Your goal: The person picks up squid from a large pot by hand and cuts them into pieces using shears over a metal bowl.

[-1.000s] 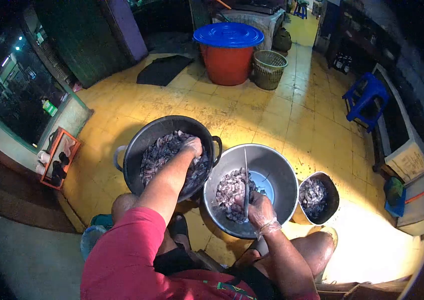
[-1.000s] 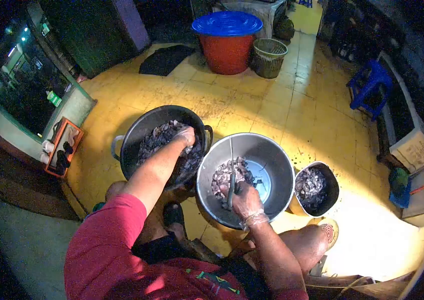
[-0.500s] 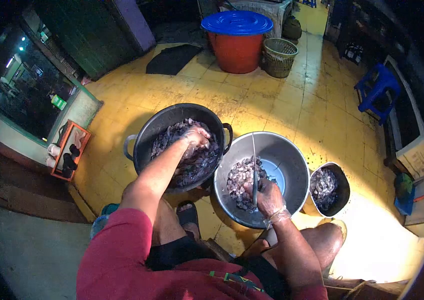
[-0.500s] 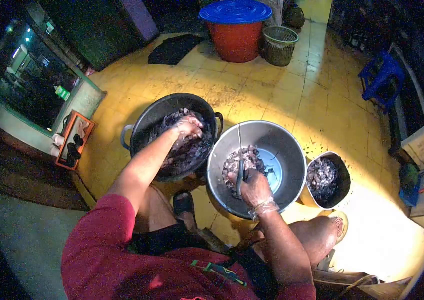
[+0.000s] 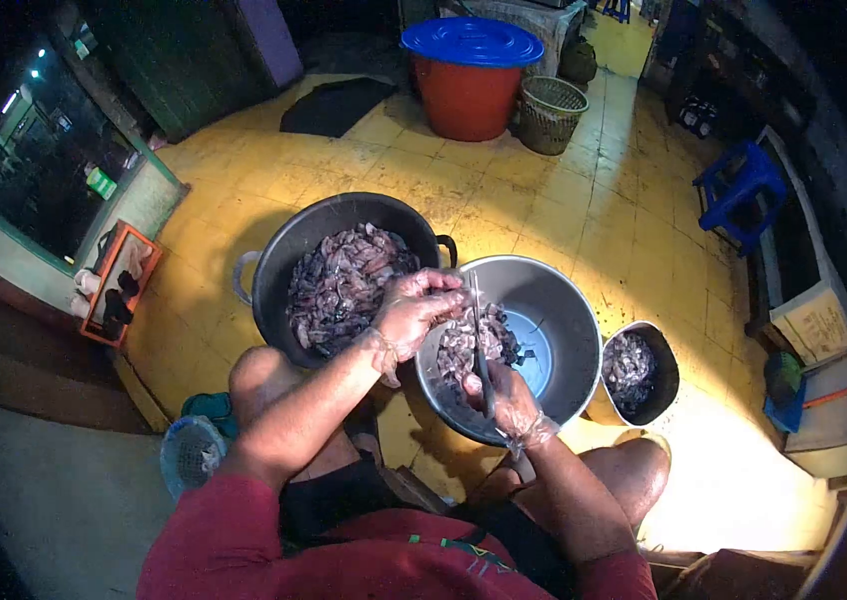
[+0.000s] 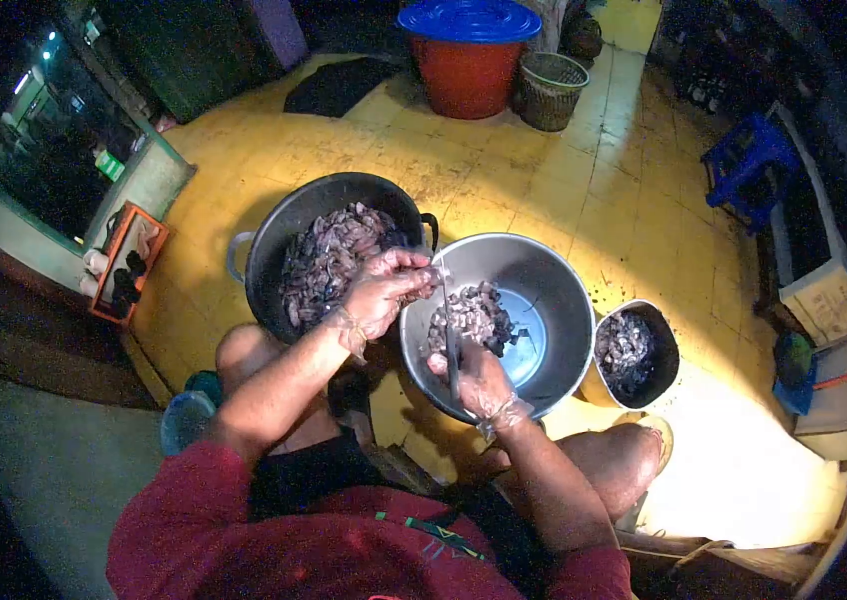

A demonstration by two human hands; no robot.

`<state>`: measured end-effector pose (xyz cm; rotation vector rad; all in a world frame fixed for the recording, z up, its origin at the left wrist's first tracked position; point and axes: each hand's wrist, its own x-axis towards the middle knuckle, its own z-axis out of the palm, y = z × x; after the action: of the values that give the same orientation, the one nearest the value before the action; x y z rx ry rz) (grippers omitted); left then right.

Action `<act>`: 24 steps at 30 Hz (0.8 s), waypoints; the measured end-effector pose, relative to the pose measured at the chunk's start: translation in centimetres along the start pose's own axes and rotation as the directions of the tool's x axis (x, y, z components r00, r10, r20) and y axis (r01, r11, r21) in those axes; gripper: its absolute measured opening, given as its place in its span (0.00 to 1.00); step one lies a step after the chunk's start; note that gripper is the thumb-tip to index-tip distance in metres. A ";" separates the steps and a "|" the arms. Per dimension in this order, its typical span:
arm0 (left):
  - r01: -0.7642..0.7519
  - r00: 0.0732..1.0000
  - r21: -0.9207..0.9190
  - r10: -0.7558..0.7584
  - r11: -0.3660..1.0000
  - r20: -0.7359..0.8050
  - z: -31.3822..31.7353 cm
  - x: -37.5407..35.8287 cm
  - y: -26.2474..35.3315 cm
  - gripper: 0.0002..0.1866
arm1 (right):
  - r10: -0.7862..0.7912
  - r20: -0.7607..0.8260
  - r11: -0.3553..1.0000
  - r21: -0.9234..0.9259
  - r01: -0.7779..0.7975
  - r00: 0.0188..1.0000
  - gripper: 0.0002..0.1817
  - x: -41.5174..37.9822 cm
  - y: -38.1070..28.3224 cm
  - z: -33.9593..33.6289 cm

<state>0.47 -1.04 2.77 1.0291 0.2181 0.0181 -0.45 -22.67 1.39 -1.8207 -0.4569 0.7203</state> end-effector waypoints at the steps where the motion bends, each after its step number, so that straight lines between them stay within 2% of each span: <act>1: -0.036 0.999 0.036 0.034 0.999 0.036 0.1 0.0 -0.5 0.08 | -0.025 -0.008 1.000 0.006 0.025 1.000 0.32 -0.1 0.1 -0.1; 4: -0.050 0.996 0.027 0.048 0.998 0.075 0.1 0.1 -1.2 0.04 | -0.072 -0.020 0.997 0.025 0.073 0.997 0.31 -0.2 -0.1 -0.1; 6: -0.066 0.996 0.056 0.062 0.996 0.069 0.1 0.4 -1.2 0.04 | 0.053 -0.024 0.998 -0.028 -0.054 0.998 0.29 -0.5 -0.7 -0.4; 8: -0.089 0.995 0.088 0.084 0.992 0.060 -0.2 0.9 -0.9 0.04 | 0.068 -0.028 0.997 -0.041 -0.069 0.997 0.28 -0.2 0.3 -0.4; 10: -0.060 0.991 0.132 0.044 0.989 0.124 -0.8 1.3 -0.1 0.04 | 0.079 -0.030 0.995 -0.057 -0.080 0.996 0.27 0.1 -0.2 -0.5; 12: -0.047 0.993 0.166 0.028 0.985 0.112 -1.2 1.6 0.4 0.05 | 0.196 -0.025 0.977 -0.075 -0.197 0.980 0.24 0.0 -1.0 -0.8; 14: 0.003 0.976 0.274 -0.063 0.962 0.210 -1.8 1.7 1.1 0.04 | 0.148 -0.025 0.988 -0.048 -0.149 0.989 0.25 0.3 0.3 -0.7; 16: 0.033 0.967 0.283 -0.102 0.959 0.235 -1.7 1.5 1.2 0.04 | 0.112 -0.042 0.993 -0.030 -0.113 0.993 0.23 0.5 0.8 -0.5; 20: 0.020 0.968 0.279 -0.089 0.960 0.234 -1.7 1.7 0.9 0.04 | 0.122 -0.099 0.992 0.002 -0.123 0.988 0.22 0.2 -0.1 -0.7; 22: -0.121 0.979 0.269 0.071 0.956 0.189 -1.9 2.2 0.5 0.03 | 0.158 -0.121 0.973 0.191 -0.134 0.980 0.19 0.1 -0.7 -1.0; 23: -0.118 0.982 0.170 0.089 0.978 0.169 -2.0 2.2 0.2 0.03 | 0.105 -0.121 0.986 0.143 -0.087 0.987 0.26 0.4 0.2 -1.1; 24: -0.121 0.981 0.169 0.093 0.978 0.168 -2.1 2.3 0.2 0.03 | 0.103 -0.120 0.986 0.141 -0.086 0.987 0.26 0.5 0.7 -1.3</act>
<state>2.34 1.11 1.53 1.2144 0.0182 0.0144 0.74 -23.54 0.93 -1.7572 -0.2337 0.6784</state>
